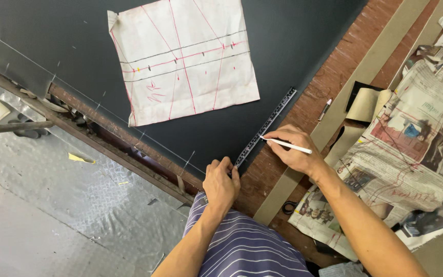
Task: The person uses a metal ruler and a white chalk-like marker to measure and mark lines on a large black fabric laid on a table. They repeatedly align the ruler, draw straight lines, and adjust the ruler position to create a grid pattern on the fabric.
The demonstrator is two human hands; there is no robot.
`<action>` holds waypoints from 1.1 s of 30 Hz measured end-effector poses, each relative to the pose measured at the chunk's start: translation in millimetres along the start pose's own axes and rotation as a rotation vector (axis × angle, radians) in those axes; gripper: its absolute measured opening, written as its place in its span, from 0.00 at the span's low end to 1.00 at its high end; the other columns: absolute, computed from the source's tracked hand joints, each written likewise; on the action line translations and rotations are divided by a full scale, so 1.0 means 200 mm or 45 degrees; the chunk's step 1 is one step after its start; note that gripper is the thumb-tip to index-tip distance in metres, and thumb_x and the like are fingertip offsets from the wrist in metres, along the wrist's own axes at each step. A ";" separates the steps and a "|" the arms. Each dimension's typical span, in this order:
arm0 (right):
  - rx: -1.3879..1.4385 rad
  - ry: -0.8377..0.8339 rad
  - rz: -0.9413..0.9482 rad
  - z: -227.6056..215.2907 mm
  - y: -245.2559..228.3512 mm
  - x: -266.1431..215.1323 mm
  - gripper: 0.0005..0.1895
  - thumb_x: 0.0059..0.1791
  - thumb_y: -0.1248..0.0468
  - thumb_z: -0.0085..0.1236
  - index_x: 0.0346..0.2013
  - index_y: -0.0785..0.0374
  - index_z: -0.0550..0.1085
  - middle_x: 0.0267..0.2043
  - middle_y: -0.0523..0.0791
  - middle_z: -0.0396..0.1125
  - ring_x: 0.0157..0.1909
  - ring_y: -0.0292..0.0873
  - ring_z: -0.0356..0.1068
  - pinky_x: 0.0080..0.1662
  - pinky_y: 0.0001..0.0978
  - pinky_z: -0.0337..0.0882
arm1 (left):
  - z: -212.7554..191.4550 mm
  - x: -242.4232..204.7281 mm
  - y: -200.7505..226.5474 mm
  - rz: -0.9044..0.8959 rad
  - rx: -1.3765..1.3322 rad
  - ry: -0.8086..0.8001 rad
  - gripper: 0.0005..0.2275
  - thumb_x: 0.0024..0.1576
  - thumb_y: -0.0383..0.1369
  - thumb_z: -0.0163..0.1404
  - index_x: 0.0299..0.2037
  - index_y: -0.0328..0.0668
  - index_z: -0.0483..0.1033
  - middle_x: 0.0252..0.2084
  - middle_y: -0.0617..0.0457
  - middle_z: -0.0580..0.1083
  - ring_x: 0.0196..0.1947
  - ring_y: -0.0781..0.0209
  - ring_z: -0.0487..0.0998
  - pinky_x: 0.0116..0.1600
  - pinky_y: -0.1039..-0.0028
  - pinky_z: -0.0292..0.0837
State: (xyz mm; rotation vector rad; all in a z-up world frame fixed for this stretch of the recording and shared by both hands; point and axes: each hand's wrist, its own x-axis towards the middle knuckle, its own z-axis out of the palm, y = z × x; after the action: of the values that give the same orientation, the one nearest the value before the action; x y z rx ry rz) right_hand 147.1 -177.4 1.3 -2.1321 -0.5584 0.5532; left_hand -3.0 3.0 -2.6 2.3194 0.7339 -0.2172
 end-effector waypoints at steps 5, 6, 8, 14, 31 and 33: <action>-0.033 0.017 -0.046 0.01 0.00 0.01 0.09 0.47 0.64 0.62 0.41 0.60 0.82 0.40 0.48 0.76 0.45 0.48 0.75 0.48 0.39 0.75 | 0.00 0.00 0.00 -0.020 0.014 -0.021 0.04 0.52 0.29 0.56 0.32 0.41 0.74 0.33 0.48 0.72 0.38 0.48 0.75 0.39 0.57 0.73; -0.036 0.016 -0.049 0.01 0.00 0.01 0.08 0.47 0.64 0.62 0.41 0.60 0.82 0.40 0.48 0.76 0.44 0.48 0.75 0.48 0.39 0.75 | 0.00 0.00 0.00 -0.023 0.022 -0.025 0.04 0.52 0.30 0.57 0.32 0.41 0.74 0.33 0.48 0.72 0.39 0.48 0.75 0.39 0.57 0.73; -0.043 0.012 -0.048 0.00 0.00 0.01 0.08 0.47 0.64 0.63 0.40 0.60 0.82 0.39 0.49 0.76 0.44 0.49 0.75 0.48 0.39 0.75 | 0.01 0.01 0.00 -0.011 0.030 -0.015 0.05 0.52 0.30 0.57 0.32 0.41 0.74 0.33 0.48 0.72 0.39 0.48 0.75 0.39 0.57 0.73; -0.023 -0.019 0.056 -0.02 -0.03 0.01 0.09 0.44 0.64 0.63 0.38 0.60 0.82 0.40 0.49 0.75 0.42 0.49 0.76 0.46 0.38 0.75 | 0.00 -0.01 0.02 -0.026 0.039 0.015 0.05 0.51 0.30 0.57 0.32 0.41 0.74 0.33 0.48 0.72 0.39 0.46 0.74 0.39 0.56 0.73; -0.208 0.016 -0.011 0.00 -0.08 0.02 0.07 0.44 0.63 0.62 0.36 0.60 0.81 0.39 0.48 0.76 0.42 0.51 0.76 0.47 0.41 0.74 | -0.02 0.01 0.03 -0.023 0.014 -0.011 0.05 0.52 0.30 0.57 0.32 0.41 0.74 0.33 0.48 0.71 0.38 0.47 0.75 0.38 0.56 0.73; -0.333 0.028 0.093 -0.04 -0.13 0.03 0.07 0.43 0.63 0.63 0.34 0.59 0.82 0.37 0.49 0.75 0.42 0.54 0.74 0.47 0.43 0.73 | -0.01 0.02 0.04 -0.025 0.019 0.011 0.04 0.51 0.30 0.57 0.31 0.42 0.74 0.32 0.48 0.71 0.39 0.45 0.75 0.39 0.55 0.73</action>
State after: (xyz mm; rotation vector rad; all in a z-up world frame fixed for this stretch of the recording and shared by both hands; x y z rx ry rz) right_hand 150.9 -164.8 24.7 -2.4112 -0.5678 0.5195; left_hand 4.5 1.1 3.0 2.3296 0.7618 -0.2226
